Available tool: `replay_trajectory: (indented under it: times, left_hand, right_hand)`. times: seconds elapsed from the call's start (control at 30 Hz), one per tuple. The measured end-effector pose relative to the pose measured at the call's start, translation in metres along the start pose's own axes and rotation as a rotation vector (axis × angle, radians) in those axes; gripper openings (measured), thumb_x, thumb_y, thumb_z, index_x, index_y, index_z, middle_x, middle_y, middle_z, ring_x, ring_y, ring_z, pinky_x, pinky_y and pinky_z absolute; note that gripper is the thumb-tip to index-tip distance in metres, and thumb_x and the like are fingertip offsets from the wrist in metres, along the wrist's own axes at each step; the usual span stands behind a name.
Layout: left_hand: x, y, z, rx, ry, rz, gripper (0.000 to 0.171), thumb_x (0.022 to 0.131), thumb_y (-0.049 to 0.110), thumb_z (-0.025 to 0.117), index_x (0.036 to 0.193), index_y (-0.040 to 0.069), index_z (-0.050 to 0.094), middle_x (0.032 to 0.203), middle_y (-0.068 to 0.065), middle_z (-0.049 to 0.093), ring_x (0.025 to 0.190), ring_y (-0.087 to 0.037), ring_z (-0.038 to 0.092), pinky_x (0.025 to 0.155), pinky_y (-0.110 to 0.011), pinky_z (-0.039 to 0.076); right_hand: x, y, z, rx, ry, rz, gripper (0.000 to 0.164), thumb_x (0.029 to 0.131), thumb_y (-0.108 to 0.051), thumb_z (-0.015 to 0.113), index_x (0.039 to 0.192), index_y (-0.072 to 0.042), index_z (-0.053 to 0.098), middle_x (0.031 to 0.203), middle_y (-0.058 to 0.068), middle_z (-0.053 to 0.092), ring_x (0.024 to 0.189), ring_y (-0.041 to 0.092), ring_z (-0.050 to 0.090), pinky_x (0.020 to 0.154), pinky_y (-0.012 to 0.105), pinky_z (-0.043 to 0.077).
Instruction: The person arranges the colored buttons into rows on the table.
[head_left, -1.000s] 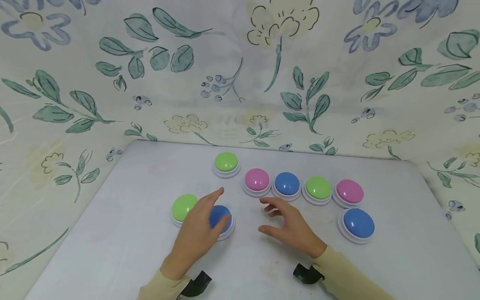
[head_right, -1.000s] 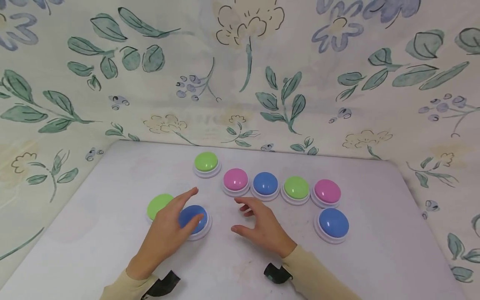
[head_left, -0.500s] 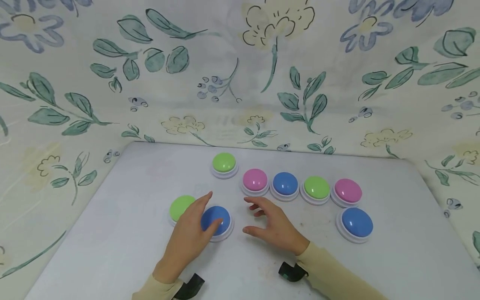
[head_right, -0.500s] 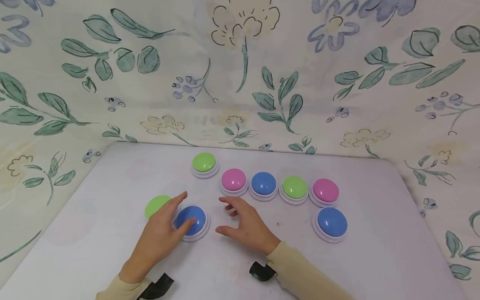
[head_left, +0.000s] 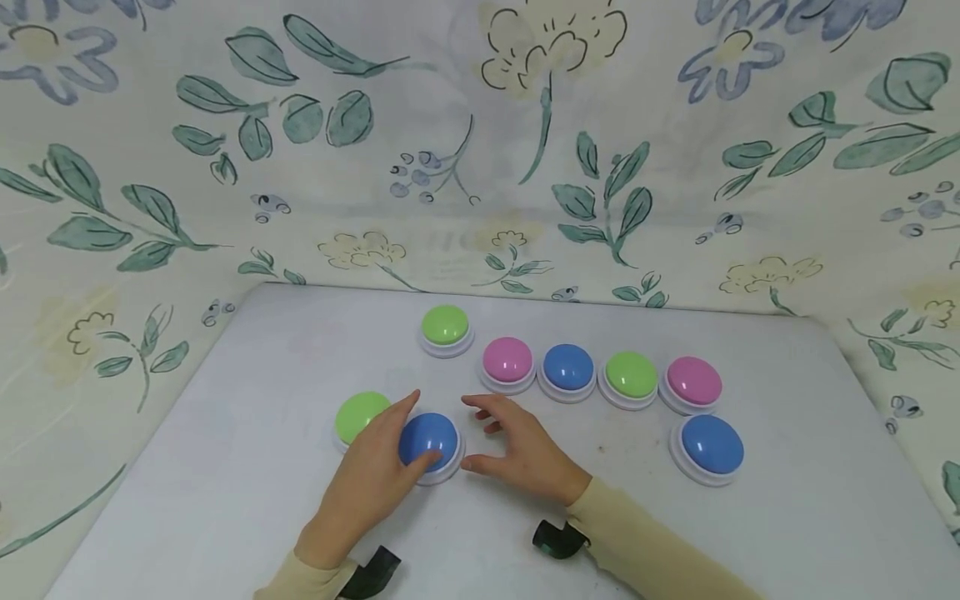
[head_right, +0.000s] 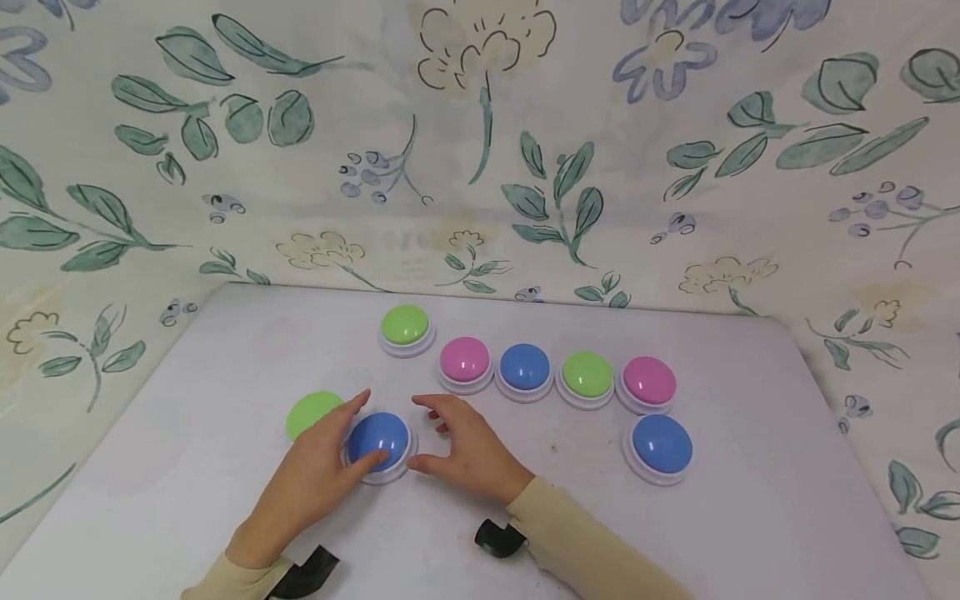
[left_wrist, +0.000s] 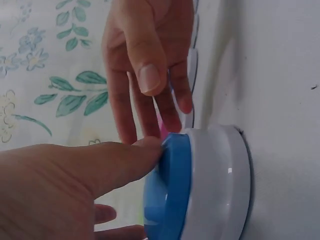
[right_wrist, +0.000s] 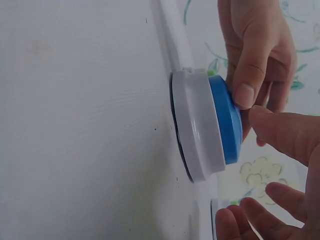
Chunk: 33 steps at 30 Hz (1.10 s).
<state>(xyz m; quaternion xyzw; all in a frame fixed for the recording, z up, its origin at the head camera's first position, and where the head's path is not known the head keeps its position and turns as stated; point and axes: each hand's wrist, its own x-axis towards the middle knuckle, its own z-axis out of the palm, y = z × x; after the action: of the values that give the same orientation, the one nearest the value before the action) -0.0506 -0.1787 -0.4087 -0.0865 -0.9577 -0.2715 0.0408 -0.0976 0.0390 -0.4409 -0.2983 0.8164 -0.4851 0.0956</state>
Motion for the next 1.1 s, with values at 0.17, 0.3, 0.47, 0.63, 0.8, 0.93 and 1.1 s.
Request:
replay_trajectory:
  times: [0.17,0.3,0.47,0.63,0.8,0.93,1.1]
  left_hand:
    - [0.001,0.003,-0.002,-0.011,-0.117,-0.065,0.081,0.082,0.022,0.085,0.148,-0.003,0.044,0.143,-0.023,0.054,0.130,-0.040,0.052,0.105,-0.057,0.045]
    - [0.001,0.004,-0.002,-0.015,-0.147,-0.076,0.083,0.079,0.020,0.086,0.147,-0.004,0.044,0.142,-0.022,0.055,0.128,-0.040,0.054,0.104,-0.056,0.046]
    - [-0.001,0.002,-0.002,-0.015,-0.125,-0.032,0.084,0.075,0.012,0.088,0.145,-0.006,0.046,0.138,-0.025,0.056,0.124,-0.041,0.056,0.104,-0.055,0.047]
    - [-0.003,-0.001,-0.003,-0.004,-0.124,0.007,0.085,0.072,0.006,0.089,0.142,-0.011,0.045,0.137,-0.028,0.056,0.125,-0.042,0.056,0.105,-0.055,0.045]
    - [-0.004,-0.002,-0.004,0.016,-0.125,0.037,0.084,0.072,0.006,0.089,0.140,-0.014,0.045,0.136,-0.030,0.055,0.125,-0.043,0.055,0.105,-0.054,0.045]
    - [-0.005,-0.003,-0.005,0.020,-0.128,0.044,0.083,0.072,0.005,0.089,0.139,-0.015,0.046,0.135,-0.030,0.056,0.125,-0.043,0.056,0.105,-0.054,0.045]
    - [-0.004,-0.004,-0.003,0.029,-0.124,0.047,0.082,0.071,0.005,0.090,0.138,-0.016,0.047,0.134,-0.031,0.057,0.123,-0.044,0.056,0.104,-0.055,0.046]
  right_hand:
    - [0.003,-0.002,0.004,-0.011,-0.023,0.024,0.073,0.084,-0.018,0.082,0.148,-0.009,0.047,0.139,0.008,0.056,0.111,0.023,0.060,0.098,0.033,0.053]
    - [0.004,-0.004,0.005,-0.011,-0.041,0.045,0.072,0.084,-0.018,0.082,0.147,-0.010,0.048,0.139,0.007,0.057,0.109,0.022,0.060,0.097,0.033,0.052]
    - [0.007,-0.003,0.009,-0.017,-0.058,0.035,0.070,0.084,-0.017,0.082,0.146,-0.010,0.050,0.140,0.005,0.057,0.109,0.018,0.059,0.097,0.030,0.051]
    - [0.010,-0.004,0.013,-0.029,-0.092,0.004,0.069,0.084,-0.015,0.083,0.144,-0.009,0.051,0.138,0.004,0.057,0.111,0.016,0.057,0.100,0.027,0.050]
    - [0.013,-0.004,0.018,-0.084,-0.099,-0.011,0.068,0.084,-0.015,0.082,0.144,-0.006,0.050,0.140,0.006,0.056,0.118,0.016,0.055,0.101,0.025,0.048]
    - [0.014,-0.003,0.021,-0.112,-0.089,0.008,0.067,0.085,-0.015,0.082,0.143,-0.006,0.051,0.140,0.006,0.057,0.120,0.016,0.054,0.101,0.025,0.048]
    - [0.015,-0.003,0.023,-0.122,-0.076,0.026,0.066,0.084,-0.016,0.083,0.142,-0.007,0.053,0.139,0.005,0.058,0.117,0.014,0.054,0.099,0.024,0.049]
